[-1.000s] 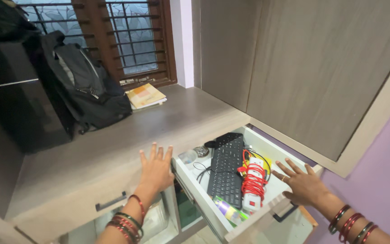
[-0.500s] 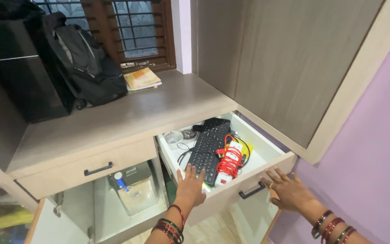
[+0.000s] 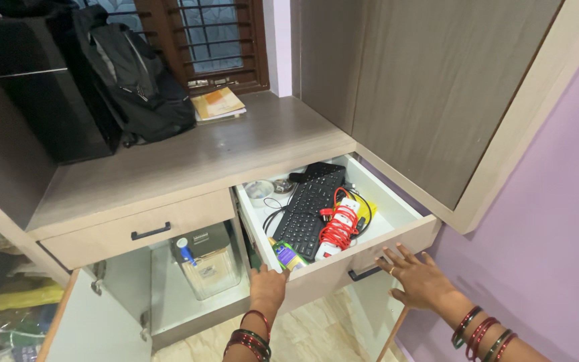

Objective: The person opens and closes multiple drawers and cabinet doors in a wardrobe unit. They pull out drawers containing clothes and miscellaneous items, then close them, and open and close cabinet doors revealing folded clothes and storage compartments.

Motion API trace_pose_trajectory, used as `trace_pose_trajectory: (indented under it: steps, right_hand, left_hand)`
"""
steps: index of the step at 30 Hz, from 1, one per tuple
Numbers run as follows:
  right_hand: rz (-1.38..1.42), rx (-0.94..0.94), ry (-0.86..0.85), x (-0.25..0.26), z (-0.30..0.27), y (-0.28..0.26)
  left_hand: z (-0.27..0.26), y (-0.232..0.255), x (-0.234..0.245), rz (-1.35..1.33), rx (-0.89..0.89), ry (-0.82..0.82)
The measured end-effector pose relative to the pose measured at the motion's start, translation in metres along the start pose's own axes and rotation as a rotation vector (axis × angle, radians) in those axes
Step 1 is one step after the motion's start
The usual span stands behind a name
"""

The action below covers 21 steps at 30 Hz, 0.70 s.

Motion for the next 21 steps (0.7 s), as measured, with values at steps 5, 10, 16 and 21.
trace_pose_trajectory:
  steps: [5, 10, 16, 21]
  right_hand:
    - [-0.008, 0.031, 0.001, -0.006, 0.007, -0.002]
    - [-0.022, 0.082, 0.02, -0.006, 0.017, -0.006]
    - [0.002, 0.115, 0.015, -0.007, 0.031, -0.013]
    - [0.004, 0.12, 0.027, -0.009, 0.04, -0.011]
  left_hand:
    - [-0.001, 0.005, 0.001, -0.011, 0.051, 0.029]
    - [0.002, 0.007, 0.007, -0.013, 0.067, 0.007]
    - [0.006, 0.006, 0.006, 0.022, 0.088, 0.014]
    - [0.019, -0.002, 0.004, 0.05, 0.107, 0.032]
Point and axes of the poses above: each hand's wrist, its own z-axis towards the middle knuckle, its own x-axis out of the back of the hand, y = z × x, the point moved 1 cm from there along z, towards the middle knuckle
